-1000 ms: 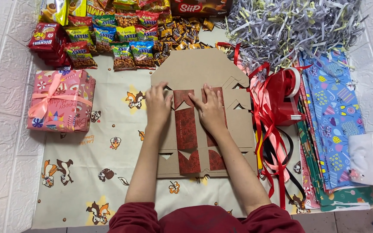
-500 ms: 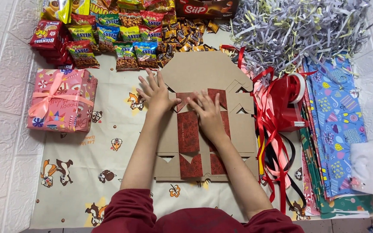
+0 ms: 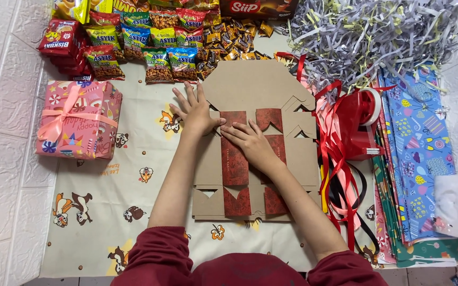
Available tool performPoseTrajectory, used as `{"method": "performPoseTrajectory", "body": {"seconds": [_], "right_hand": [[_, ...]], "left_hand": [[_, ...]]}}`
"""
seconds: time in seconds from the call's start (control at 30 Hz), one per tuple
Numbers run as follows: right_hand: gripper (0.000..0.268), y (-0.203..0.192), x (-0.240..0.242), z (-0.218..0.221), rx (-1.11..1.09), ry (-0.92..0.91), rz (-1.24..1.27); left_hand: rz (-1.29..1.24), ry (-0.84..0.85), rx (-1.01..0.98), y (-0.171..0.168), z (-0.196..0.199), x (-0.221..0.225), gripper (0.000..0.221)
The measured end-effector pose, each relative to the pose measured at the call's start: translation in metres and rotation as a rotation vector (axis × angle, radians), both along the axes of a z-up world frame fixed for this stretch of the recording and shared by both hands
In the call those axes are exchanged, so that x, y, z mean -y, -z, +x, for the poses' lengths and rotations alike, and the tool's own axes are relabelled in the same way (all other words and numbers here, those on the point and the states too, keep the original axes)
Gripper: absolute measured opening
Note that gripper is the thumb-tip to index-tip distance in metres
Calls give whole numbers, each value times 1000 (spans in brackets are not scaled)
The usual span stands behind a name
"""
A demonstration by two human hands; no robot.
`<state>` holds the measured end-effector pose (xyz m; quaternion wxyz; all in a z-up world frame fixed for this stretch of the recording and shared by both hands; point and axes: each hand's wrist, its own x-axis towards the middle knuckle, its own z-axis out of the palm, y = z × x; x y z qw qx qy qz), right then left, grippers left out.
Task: Assembling a decorative cardboard structure by applying adhesive strips and folding, likely for a snack-based gift arrangement.
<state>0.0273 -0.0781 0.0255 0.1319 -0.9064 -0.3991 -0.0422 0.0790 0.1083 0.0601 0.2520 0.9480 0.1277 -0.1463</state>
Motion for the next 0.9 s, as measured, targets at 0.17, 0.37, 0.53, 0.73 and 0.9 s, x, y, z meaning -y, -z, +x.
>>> {"method": "performPoseTrajectory", "body": {"seconds": [0.17, 0.37, 0.53, 0.73, 0.9], "right_hand": [[41, 5, 3, 13, -27, -54, -52], [40, 4, 5, 14, -45, -52, 0], [37, 12, 7, 15, -142, -30, 87], [38, 7, 8, 15, -183, -34, 97], [41, -1, 10, 18, -284, -63, 143]], "left_hand": [[30, 7, -2, -6, 0, 4, 120], [23, 65, -14, -8, 14, -9, 117], [-16, 79, -66, 12, 26, -21, 116], [-95, 37, -43, 27, 28, -25, 107], [-141, 4, -21, 34, 26, -23, 101]]}}
